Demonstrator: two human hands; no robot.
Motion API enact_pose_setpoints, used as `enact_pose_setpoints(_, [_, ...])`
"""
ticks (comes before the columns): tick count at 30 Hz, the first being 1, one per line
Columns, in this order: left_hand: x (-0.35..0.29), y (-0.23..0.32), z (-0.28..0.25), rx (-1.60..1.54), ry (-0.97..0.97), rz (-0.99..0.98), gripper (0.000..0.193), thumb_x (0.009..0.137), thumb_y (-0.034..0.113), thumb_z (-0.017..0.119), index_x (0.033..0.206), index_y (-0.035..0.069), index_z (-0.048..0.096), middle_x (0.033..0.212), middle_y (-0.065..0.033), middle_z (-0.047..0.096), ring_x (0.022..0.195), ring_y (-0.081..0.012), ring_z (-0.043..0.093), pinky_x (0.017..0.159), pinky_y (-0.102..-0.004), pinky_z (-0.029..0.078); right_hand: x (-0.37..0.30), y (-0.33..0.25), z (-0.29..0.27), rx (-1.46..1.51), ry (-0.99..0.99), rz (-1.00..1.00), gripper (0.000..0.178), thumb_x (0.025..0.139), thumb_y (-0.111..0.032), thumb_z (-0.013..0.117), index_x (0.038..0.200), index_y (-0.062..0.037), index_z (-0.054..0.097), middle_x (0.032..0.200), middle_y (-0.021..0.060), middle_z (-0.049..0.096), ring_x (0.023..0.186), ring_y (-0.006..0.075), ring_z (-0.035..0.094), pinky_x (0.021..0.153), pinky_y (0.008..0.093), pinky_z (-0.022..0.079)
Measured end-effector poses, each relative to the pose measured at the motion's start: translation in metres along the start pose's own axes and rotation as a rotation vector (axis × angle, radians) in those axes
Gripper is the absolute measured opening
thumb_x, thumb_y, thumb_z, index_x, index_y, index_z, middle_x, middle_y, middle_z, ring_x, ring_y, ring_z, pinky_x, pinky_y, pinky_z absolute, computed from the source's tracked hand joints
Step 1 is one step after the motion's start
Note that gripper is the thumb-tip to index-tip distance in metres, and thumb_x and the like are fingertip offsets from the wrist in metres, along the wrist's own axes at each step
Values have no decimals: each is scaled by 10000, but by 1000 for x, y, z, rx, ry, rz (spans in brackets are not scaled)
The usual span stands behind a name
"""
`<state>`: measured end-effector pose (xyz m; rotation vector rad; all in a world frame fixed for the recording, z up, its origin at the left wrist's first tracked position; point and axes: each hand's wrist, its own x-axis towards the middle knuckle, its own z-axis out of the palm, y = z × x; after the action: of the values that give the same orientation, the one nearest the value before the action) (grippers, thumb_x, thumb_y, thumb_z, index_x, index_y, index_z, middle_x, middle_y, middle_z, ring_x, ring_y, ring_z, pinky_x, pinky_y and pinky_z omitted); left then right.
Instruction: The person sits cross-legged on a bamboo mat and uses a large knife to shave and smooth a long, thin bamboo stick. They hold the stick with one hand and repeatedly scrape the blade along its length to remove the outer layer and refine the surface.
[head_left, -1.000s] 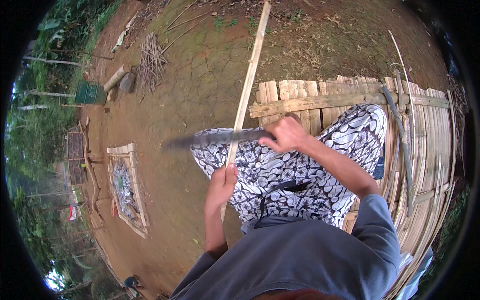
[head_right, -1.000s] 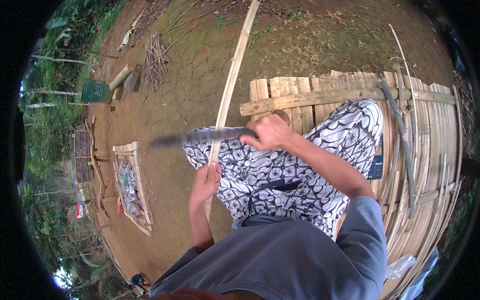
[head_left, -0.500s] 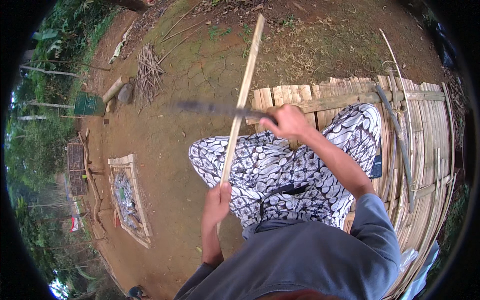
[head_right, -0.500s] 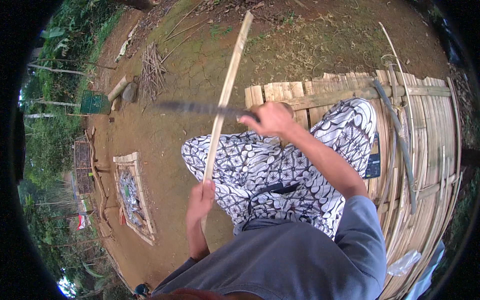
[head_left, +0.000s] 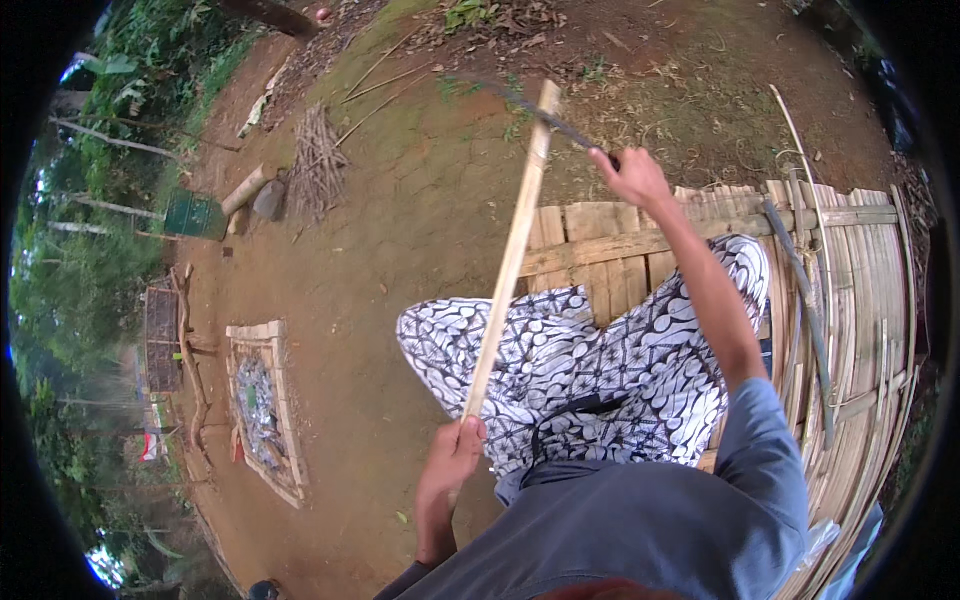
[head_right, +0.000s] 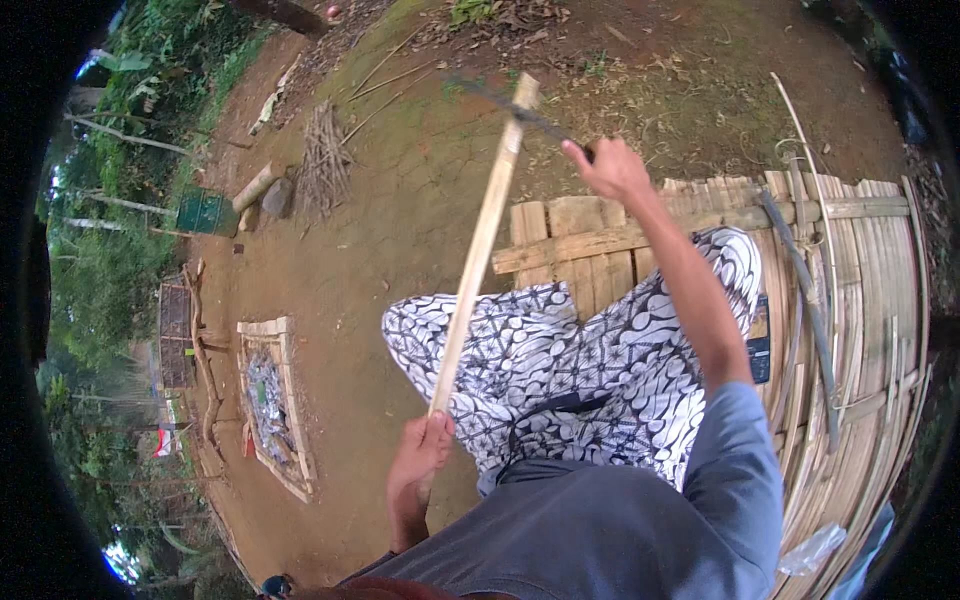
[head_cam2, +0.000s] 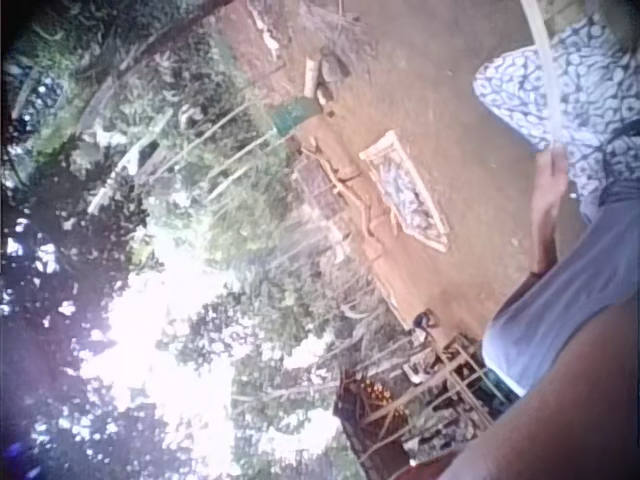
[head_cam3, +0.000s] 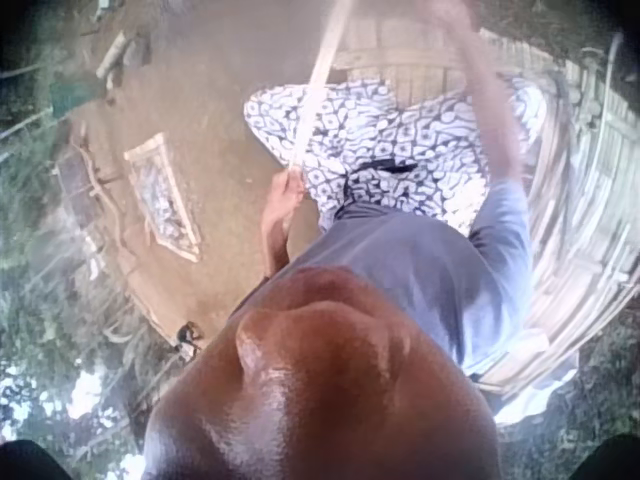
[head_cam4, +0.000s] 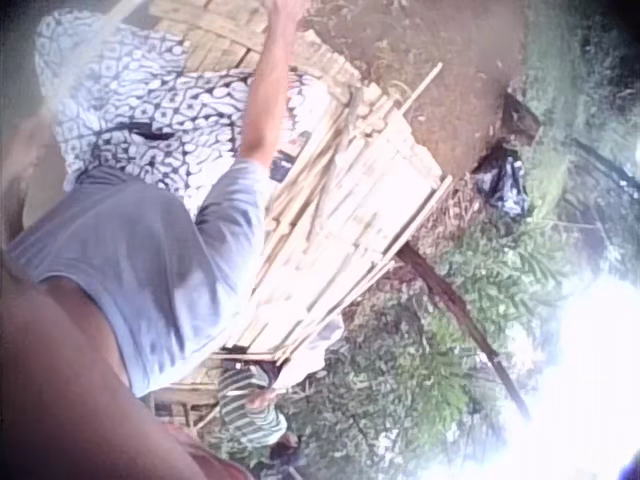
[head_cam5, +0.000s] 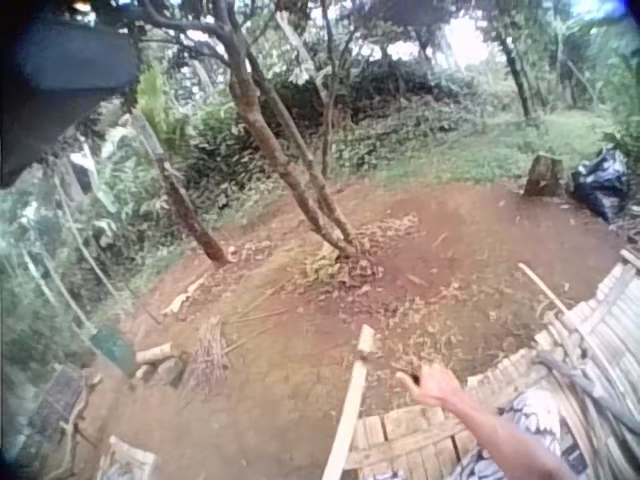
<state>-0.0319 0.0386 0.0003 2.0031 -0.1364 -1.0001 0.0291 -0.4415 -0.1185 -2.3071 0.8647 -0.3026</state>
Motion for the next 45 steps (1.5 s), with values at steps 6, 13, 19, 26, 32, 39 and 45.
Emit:
enact_pose_setpoints(6, [12, 41, 8, -109, -50, -32, 317, 1020, 269, 396, 823, 37, 483, 557, 70, 341, 452, -23, 320, 407, -203, 263, -20, -17, -6, 175, -81, -65, 683, 899, -629, 410, 656, -31, 634, 473, 61, 470, 422, 163, 465, 414, 378, 438])
enact_pose_setpoints(13, [1, 50, -6, -144, -71, -56, 316, 1019, 277, 399, 821, 44, 478, 572, 72, 344, 460, -25, 324, 410, -202, 269, -19, -18, 15, -63, 32, -741, 642, 907, -633, 376, 703, -95, 660, 448, -3, 381, 376, 135, 349, 341, 320, 346])
enact_pose_setpoints(19, [-1, 24, -7, 38, 10, -37, 327, 1016, 301, 403, 824, 49, 484, 570, 70, 352, 455, -22, 331, 405, -201, 274, -6, -25, -20, -29, -13, -45, 714, 893, -643, 395, 773, -6, 694, 606, 169, 621, 637, 326, 647, 658, 437, 538])
enact_pose_setpoints(26, [1, 30, -3, -94, -55, -58, 320, 1019, 291, 388, 828, 51, 479, 574, 62, 341, 448, -33, 322, 399, -212, 270, -38, -28, -3, -49, -162, -483, 673, 922, -630, 321, 794, -85, 695, 422, 10, 347, 367, 121, 290, 351, 311, 323])
enact_pose_setpoints(32, [-14, 23, -10, -60, -61, -47, 335, 1016, 320, 396, 820, 59, 470, 576, 55, 333, 441, -39, 307, 390, -214, 245, 7, 11, -5, -35, 29, -207, 755, 907, -677, 293, 680, -49, 647, 463, 35, 449, 438, 167, 462, 450, 377, 449])
enact_pose_setpoints(39, [-12, 5, -23, -190, -80, -119, 310, 1011, 280, 427, 808, 53, 485, 587, 63, 348, 460, -36, 327, 407, -215, 274, -32, -26, -3, -48, -231, -245, 781, 914, -658, 307, 722, 4, 673, 592, 163, 599, 546, 281, 599, 551, 436, 510])
enact_pose_setpoints(45, [-38, -1, -30, -63, -54, -115, 324, 1009, 261, 429, 770, 52, 496, 579, 63, 372, 475, -33, 347, 426, -210, 294, -1, -13, -8, 84, -116, -48, 755, 895, -659, 367, 780, 19, 680, 704, 220, 642, 650, 349, 641, 661, 465, 513])
